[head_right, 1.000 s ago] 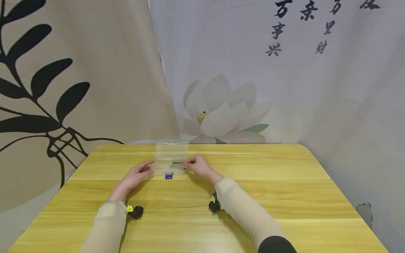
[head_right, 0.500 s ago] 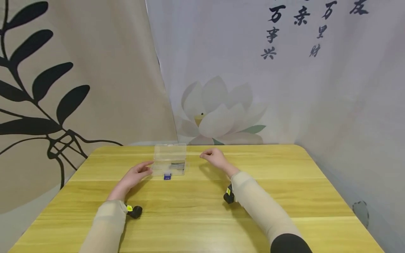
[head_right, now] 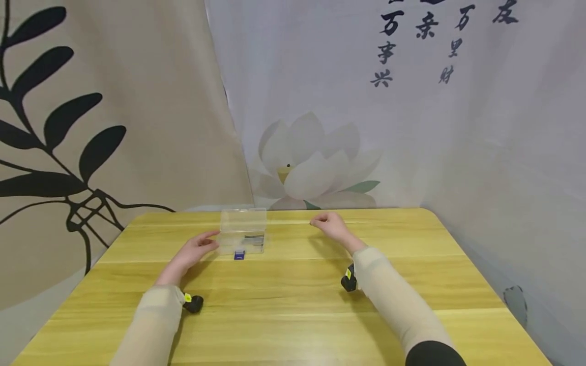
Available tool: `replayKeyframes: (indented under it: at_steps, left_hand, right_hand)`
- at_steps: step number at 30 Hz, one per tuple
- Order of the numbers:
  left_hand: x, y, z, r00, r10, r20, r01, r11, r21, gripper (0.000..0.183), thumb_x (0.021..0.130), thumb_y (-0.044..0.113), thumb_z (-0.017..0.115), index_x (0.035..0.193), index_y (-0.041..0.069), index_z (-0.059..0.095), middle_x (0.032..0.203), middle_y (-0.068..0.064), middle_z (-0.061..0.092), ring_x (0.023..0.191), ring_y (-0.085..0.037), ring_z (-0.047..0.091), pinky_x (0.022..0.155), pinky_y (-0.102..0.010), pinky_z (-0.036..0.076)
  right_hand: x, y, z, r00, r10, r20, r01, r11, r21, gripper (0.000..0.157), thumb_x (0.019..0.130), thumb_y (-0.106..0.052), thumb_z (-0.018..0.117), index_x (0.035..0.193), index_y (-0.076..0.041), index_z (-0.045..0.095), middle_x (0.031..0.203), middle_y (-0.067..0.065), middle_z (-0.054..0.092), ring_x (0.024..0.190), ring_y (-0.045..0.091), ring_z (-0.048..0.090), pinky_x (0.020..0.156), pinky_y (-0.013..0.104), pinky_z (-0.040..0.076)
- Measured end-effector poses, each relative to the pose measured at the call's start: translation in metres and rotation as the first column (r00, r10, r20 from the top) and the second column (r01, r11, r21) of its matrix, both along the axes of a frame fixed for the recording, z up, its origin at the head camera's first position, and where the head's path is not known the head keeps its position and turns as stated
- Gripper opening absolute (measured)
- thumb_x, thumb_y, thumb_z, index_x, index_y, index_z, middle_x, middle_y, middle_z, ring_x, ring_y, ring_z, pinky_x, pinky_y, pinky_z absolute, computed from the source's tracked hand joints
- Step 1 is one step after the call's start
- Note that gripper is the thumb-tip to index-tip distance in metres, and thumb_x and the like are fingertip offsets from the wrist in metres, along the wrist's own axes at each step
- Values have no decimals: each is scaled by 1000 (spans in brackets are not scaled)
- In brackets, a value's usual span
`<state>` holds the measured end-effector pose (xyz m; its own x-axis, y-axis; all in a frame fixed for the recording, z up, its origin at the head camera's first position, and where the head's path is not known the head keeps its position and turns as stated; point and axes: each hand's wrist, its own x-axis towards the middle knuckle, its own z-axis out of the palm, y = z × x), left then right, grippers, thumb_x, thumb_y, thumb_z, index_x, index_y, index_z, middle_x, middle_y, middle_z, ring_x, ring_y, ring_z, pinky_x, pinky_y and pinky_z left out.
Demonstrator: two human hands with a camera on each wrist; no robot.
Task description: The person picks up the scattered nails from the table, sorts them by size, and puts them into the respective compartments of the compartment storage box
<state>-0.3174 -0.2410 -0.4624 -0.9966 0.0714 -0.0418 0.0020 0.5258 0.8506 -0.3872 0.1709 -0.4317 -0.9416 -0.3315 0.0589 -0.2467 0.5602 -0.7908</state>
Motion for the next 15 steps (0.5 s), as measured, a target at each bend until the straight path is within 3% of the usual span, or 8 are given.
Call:
replayKeyframes:
  at_steps: [5, 10, 15]
  left_hand:
    - [0, -4, 3, 1000, 8, 11, -8, 1000, -9, 52, 99, 21, 57, 146, 5, 41, 125, -23, 52, 114, -36, 50, 93, -49, 42]
    - [0, -8, 11, 1000, -2, 19, 2, 1000, -22, 54, 100, 25, 56, 148, 6, 39, 126, -23, 51, 109, -37, 53, 87, -47, 45]
    - [-2, -19, 24, 999, -34, -9, 33, 994, -102, 54, 101, 27, 53, 148, 4, 38, 125, -26, 52, 107, -40, 54, 86, -50, 45]
  right_hand:
    - [-1, 6, -1, 1000, -8, -25, 8, 1000, 22, 29, 99, -23, 57, 111, -1, 70, 110, 14, 65, 95, 37, 55, 71, 36, 43]
    - [-1, 15, -3, 998, -8, -61, 13, 997, 70, 29, 99, -22, 57, 111, 1, 70, 109, 15, 66, 90, 27, 56, 72, 38, 45]
    - [-3, 29, -5, 994, -7, -106, 20, 992, 121, 29, 99, -19, 57, 113, 4, 68, 108, 16, 66, 93, 28, 59, 77, 43, 47]
